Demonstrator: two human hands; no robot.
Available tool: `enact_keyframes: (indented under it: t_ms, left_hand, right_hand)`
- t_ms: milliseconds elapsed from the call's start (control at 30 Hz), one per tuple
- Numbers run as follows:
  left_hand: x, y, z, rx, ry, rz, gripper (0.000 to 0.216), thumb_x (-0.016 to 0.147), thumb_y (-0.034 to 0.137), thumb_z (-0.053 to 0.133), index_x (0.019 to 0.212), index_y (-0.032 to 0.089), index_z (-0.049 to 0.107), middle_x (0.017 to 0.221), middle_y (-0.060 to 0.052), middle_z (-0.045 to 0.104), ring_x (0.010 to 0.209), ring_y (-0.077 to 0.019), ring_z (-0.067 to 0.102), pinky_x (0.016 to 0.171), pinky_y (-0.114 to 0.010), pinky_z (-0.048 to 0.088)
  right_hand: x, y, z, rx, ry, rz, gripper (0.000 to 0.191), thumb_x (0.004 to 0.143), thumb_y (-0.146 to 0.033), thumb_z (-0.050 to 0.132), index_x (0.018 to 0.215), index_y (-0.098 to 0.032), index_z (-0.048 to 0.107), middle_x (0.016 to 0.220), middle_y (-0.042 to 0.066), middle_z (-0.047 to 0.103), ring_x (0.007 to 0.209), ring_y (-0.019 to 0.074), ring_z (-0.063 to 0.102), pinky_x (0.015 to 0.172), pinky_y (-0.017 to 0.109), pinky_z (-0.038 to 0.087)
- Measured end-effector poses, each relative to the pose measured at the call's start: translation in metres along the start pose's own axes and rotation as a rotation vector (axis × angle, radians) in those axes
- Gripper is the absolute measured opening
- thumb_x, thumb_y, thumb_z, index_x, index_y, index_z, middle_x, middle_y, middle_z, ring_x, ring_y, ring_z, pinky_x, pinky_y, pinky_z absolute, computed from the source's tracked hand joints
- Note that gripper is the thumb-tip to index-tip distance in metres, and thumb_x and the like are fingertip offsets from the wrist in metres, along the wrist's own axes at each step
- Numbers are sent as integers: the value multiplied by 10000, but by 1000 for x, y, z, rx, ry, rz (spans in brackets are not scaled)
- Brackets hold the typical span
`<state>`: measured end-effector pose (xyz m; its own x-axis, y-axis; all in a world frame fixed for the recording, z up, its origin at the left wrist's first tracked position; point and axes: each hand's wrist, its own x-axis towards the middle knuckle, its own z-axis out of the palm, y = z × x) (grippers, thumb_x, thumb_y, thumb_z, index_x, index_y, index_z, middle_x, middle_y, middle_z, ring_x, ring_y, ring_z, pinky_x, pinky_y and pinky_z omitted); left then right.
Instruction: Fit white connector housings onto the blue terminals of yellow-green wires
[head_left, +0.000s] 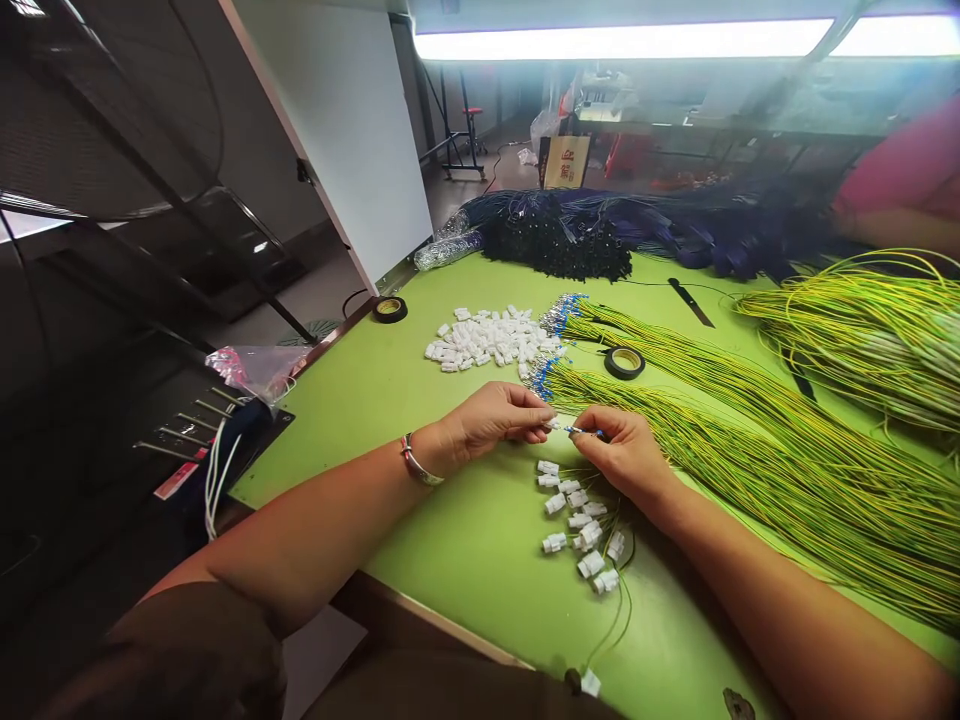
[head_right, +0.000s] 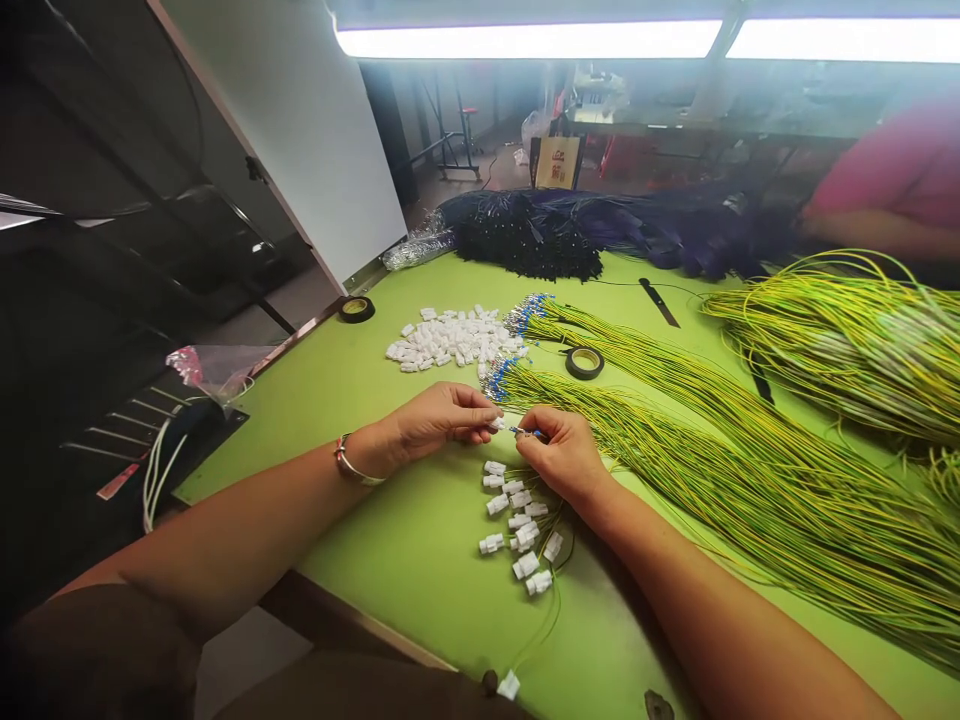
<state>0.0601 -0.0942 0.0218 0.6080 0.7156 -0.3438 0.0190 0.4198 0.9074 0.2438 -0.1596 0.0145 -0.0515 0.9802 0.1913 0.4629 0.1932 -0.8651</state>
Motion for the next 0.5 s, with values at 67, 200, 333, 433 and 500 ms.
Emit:
enact_keyframes:
  t_ms: [67, 200, 333, 433, 500]
  left_hand:
    - [0, -3, 4, 4, 23, 2, 280, 638, 316, 801, 725, 83, 673, 612, -53, 663, 515, -74, 597, 521, -171, 446]
    - [1, -4, 12, -109, 92, -40, 245, 624, 258, 812, 701, 82, 660, 603, -37, 660, 509, -60, 593, 568, -176, 484]
    - [-1, -1, 15, -193, 108, -65, 190, 652, 192, 791, 683, 73, 647, 587, -29, 650, 515, -57, 599, 562, -154, 480]
    - [-1, 0, 14, -201, 87, -82, 155, 681, 167, 769, 699, 72, 649, 598, -33, 655, 520, -57, 603, 566, -154, 484]
    - [-1, 0, 12, -203, 80, -90, 145, 690, 160, 762, 711, 72, 649, 608, -35, 658, 521, -56, 604, 571, -159, 489]
  right_hand:
    - [-1, 1, 2, -33, 2, -28, 96, 669, -181, 521, 580, -171, 557, 527, -34, 491, 517, 92, 399, 510, 224, 327]
    - [1, 0, 3, -31, 6, -49, 102, 704, -203, 536, 608, -172, 546, 534, -38, 458, 523, 91, 372, 510, 226, 317]
    - [2, 1, 0, 52, -53, 20, 143, 736, -296, 593, 672, -170, 569, 530, -45, 440, 508, 89, 347, 484, 228, 298]
    - [3, 3, -2, 144, -17, 96, 184, 716, -336, 636, 775, -171, 582, 515, -65, 405, 472, 85, 327, 442, 226, 260]
    - [2, 4, -2, 155, 1, 103, 181, 709, -331, 640, 763, -171, 575, 518, -65, 401, 470, 83, 326, 439, 228, 255]
